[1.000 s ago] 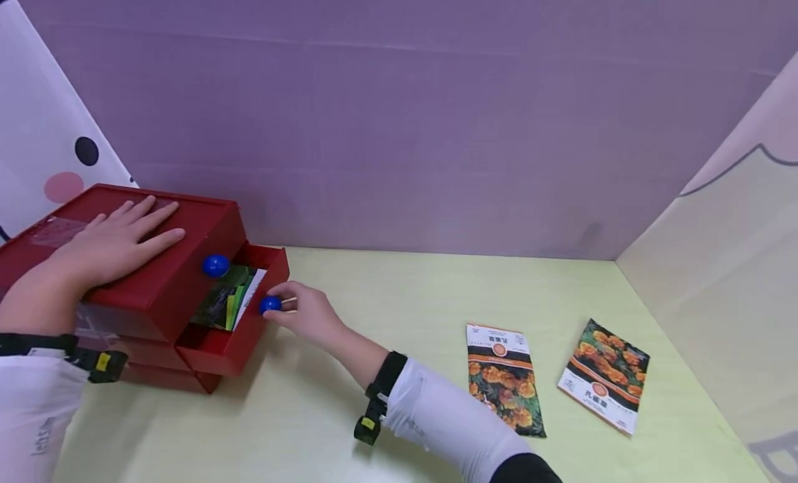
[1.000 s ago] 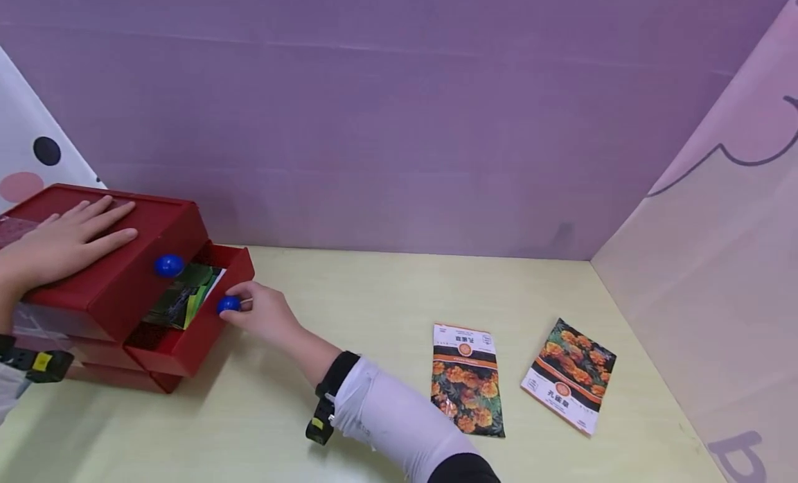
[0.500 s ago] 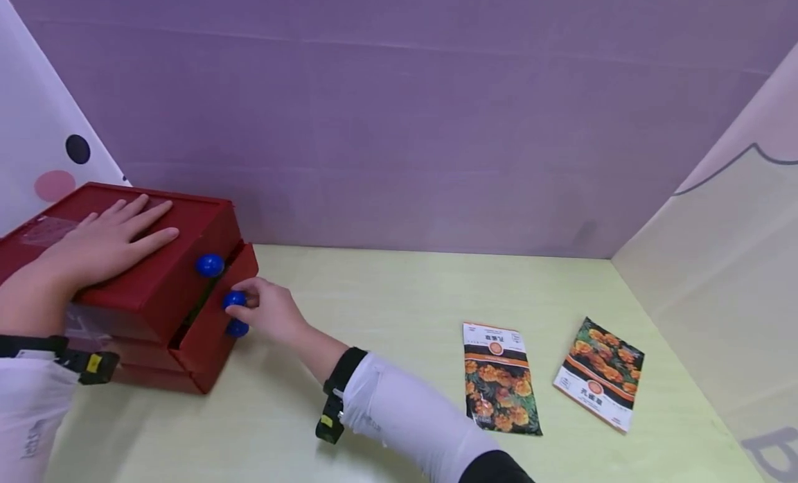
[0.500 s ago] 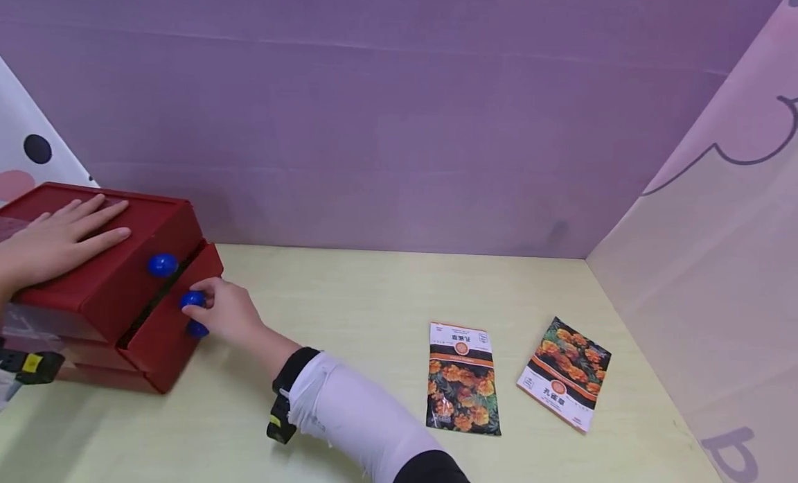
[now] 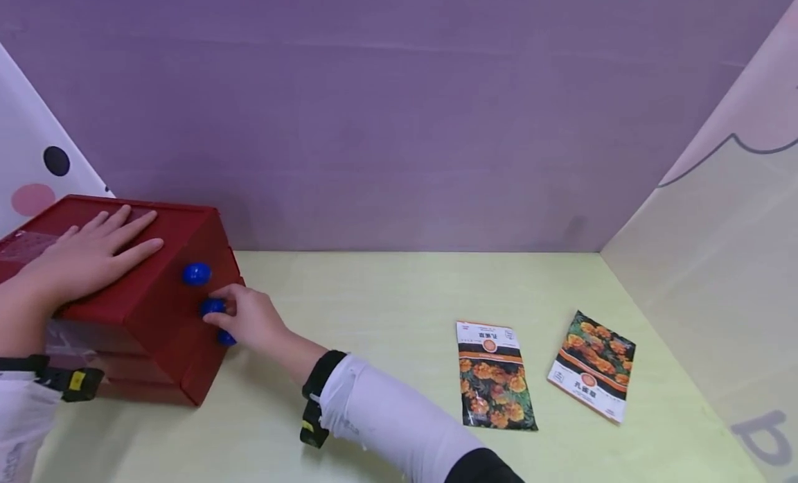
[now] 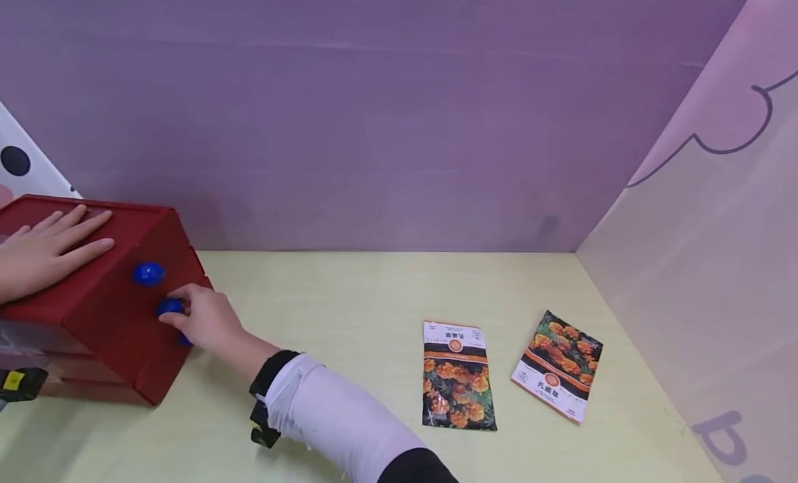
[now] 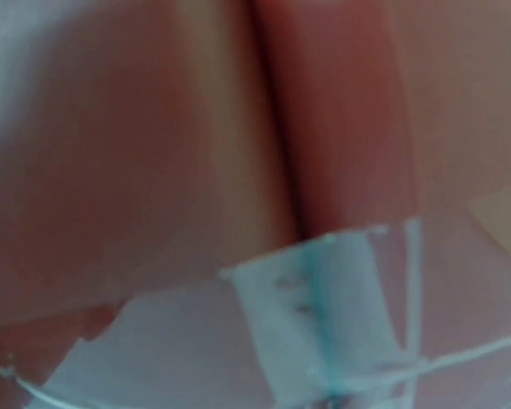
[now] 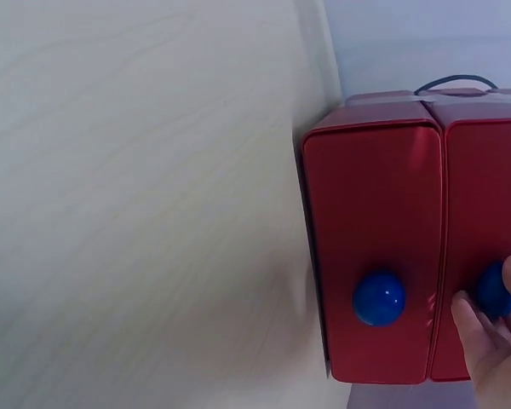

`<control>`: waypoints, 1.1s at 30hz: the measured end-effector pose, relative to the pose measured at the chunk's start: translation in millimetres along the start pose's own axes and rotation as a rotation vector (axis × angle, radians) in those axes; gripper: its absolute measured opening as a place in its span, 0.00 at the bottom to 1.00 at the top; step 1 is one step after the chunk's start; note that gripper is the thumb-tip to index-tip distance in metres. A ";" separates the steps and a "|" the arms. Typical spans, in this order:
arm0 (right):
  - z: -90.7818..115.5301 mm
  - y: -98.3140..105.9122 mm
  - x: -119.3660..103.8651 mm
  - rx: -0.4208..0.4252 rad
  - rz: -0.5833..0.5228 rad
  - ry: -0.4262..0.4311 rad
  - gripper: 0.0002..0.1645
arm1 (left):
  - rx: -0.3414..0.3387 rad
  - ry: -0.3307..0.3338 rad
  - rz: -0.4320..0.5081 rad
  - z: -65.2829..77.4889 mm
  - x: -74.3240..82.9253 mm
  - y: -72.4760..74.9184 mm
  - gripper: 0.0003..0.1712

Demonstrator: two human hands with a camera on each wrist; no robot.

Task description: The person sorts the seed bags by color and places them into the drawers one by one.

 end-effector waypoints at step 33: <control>3.7 47.2 -37.0 0.067 0.078 0.150 0.29 | -0.019 0.024 -0.008 -1.8 7.5 5.7 0.46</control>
Point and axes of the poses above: each hand's wrist, its own z-axis away from the middle knuckle, its own y-axis out of the back of the hand, x = y × z, the point moved 2 cm from there along -z, towards the middle knuckle, and after that the axes turned 8 degrees about z, right-handed, at the moved point
